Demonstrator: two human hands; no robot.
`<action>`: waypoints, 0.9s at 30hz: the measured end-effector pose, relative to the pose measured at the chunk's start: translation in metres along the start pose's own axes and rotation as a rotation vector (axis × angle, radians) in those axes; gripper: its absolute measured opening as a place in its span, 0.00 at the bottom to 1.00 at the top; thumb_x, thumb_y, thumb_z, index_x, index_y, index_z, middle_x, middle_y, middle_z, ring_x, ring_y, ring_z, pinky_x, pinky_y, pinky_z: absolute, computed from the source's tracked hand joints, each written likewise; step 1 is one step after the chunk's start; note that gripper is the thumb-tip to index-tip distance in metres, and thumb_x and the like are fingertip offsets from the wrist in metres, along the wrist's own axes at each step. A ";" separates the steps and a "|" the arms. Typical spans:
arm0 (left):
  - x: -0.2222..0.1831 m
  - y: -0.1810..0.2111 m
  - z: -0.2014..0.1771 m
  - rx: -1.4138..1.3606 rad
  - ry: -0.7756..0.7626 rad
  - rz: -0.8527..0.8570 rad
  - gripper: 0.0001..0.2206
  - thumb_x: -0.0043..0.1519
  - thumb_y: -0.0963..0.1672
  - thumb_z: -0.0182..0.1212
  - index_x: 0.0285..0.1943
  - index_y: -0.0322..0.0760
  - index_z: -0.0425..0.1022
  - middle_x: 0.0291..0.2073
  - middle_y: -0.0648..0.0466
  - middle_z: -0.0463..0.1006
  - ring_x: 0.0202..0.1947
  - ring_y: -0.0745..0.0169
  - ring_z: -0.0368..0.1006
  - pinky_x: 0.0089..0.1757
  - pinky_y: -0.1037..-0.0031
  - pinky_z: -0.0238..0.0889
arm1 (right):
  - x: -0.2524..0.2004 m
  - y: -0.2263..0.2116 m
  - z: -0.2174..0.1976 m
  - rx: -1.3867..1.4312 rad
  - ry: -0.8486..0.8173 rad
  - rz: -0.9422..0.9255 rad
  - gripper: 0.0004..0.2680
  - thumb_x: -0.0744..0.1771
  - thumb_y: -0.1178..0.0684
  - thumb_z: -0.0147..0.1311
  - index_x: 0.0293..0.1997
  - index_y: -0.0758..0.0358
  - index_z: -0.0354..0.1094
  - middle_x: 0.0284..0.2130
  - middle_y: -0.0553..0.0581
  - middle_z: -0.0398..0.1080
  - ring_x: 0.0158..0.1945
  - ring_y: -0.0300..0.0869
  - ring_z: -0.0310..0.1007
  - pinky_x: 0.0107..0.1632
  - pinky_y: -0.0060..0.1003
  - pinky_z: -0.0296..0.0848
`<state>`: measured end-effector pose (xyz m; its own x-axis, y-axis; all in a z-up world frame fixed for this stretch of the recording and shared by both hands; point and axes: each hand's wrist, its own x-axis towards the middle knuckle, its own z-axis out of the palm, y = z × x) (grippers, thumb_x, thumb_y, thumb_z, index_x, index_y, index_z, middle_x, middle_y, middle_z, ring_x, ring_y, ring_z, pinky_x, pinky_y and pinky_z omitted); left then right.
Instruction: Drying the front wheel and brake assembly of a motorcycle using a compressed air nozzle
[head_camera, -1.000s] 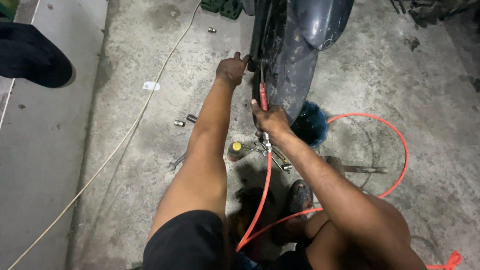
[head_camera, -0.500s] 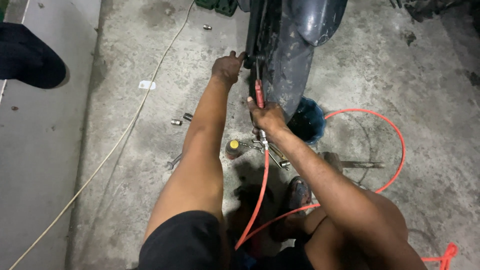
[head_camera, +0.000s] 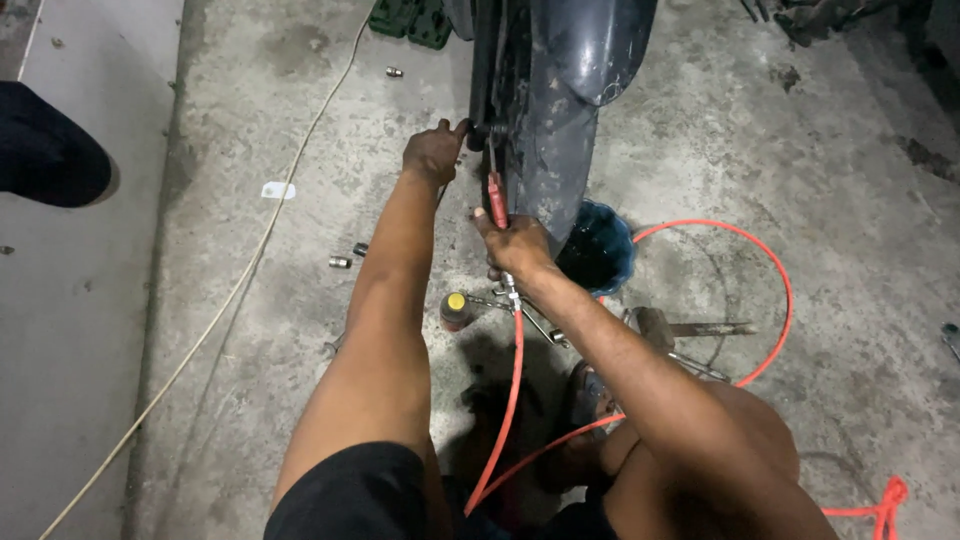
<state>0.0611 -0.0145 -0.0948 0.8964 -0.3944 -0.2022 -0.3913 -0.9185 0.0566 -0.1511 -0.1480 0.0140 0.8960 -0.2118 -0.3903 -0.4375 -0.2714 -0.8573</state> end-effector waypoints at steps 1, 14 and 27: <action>-0.007 0.005 -0.006 0.000 -0.001 -0.003 0.37 0.62 0.40 0.61 0.81 0.40 0.49 0.67 0.33 0.66 0.53 0.38 0.77 0.50 0.49 0.74 | 0.003 0.002 -0.001 -0.001 -0.003 0.000 0.15 0.66 0.42 0.57 0.30 0.68 0.70 0.14 0.62 0.66 0.14 0.46 0.71 0.20 0.39 0.75; 0.042 0.006 0.014 -0.254 0.375 0.166 0.20 0.55 0.46 0.65 0.55 0.35 0.74 0.45 0.36 0.76 0.41 0.30 0.77 0.38 0.48 0.73 | -0.007 -0.013 -0.003 0.046 -0.032 0.130 0.15 0.69 0.41 0.60 0.28 0.59 0.64 0.14 0.53 0.62 0.12 0.40 0.60 0.16 0.35 0.63; 0.124 0.034 0.041 -0.824 0.531 0.013 0.30 0.66 0.59 0.43 0.35 0.32 0.82 0.38 0.33 0.82 0.44 0.33 0.79 0.45 0.55 0.67 | 0.019 0.014 -0.015 0.071 -0.077 0.071 0.17 0.66 0.36 0.61 0.29 0.53 0.58 0.13 0.54 0.59 0.12 0.42 0.60 0.15 0.39 0.59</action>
<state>0.1506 -0.0935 -0.1584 0.9492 -0.1808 0.2577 -0.3147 -0.5665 0.7616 -0.1414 -0.1694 -0.0002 0.8671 -0.1550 -0.4734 -0.4964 -0.1903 -0.8470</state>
